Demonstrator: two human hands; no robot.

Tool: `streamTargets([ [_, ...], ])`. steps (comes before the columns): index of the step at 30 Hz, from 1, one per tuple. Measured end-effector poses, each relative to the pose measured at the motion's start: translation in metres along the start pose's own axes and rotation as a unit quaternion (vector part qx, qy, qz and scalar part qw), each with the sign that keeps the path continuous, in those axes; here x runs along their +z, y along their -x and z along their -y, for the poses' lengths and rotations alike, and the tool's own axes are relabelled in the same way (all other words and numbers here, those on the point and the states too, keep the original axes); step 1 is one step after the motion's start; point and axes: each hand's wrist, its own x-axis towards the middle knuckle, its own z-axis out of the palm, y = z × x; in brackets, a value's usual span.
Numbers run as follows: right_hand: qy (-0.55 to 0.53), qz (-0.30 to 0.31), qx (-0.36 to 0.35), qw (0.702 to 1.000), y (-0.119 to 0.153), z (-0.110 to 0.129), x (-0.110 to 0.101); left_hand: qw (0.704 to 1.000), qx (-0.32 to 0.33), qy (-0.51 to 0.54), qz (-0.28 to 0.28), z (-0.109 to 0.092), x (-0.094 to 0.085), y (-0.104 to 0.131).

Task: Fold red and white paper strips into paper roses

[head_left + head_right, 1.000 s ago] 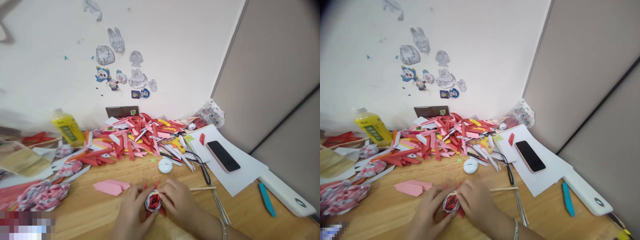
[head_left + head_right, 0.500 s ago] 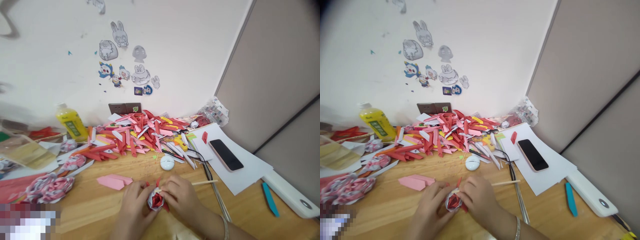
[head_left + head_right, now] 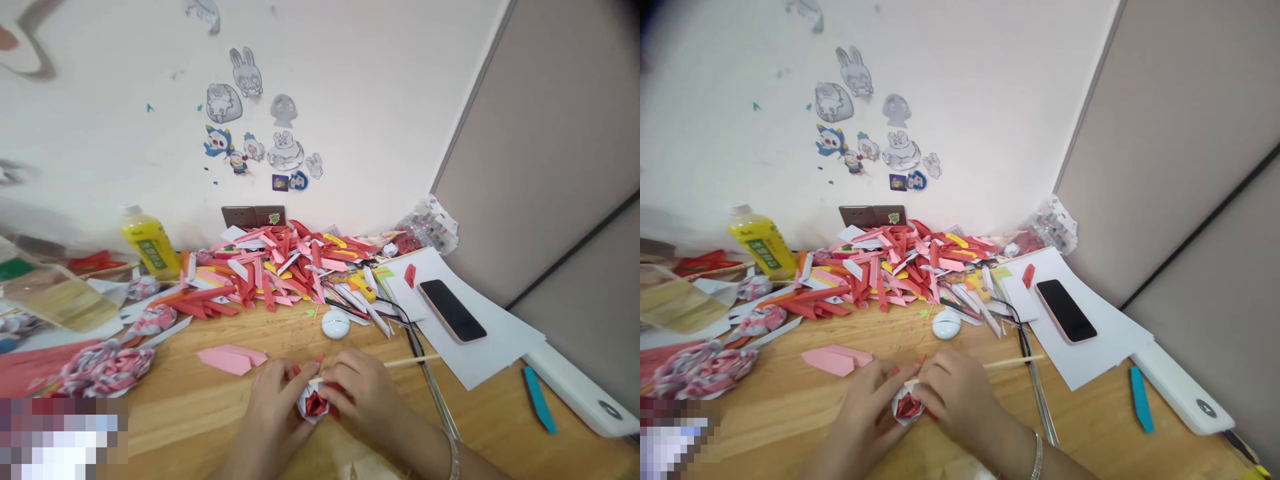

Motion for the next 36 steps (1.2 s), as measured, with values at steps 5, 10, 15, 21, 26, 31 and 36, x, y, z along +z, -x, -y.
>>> streamTargets([
  [5,0.027,-0.011,-0.032,0.999,0.002,0.0,0.001,1.0,0.0,0.024,0.001,-0.002,-0.001,-0.001],
  [10,0.063,-0.039,-0.029,0.997,0.007,0.002,0.009,1.0,-0.003,0.028,-0.007,0.0,-0.002,-0.002],
  [15,0.099,-0.04,-0.024,0.994,0.009,0.004,0.012,1.0,0.005,0.011,-0.012,-0.001,-0.002,0.0],
  [21,0.144,-0.001,-0.1,0.985,0.004,0.005,0.005,1.0,0.011,0.003,-0.017,-0.001,-0.002,0.001],
  [26,0.087,0.024,-0.111,0.99,0.003,0.001,0.004,0.999,0.024,0.0,-0.023,0.0,-0.003,0.002],
  [31,-0.021,0.064,-0.014,0.998,0.006,-0.003,0.004,0.999,0.028,-0.002,-0.027,-0.001,-0.002,0.0],
  [36,-0.051,0.125,0.047,0.99,0.004,0.0,0.0,0.998,0.046,-0.008,-0.038,-0.003,-0.004,0.0],
])
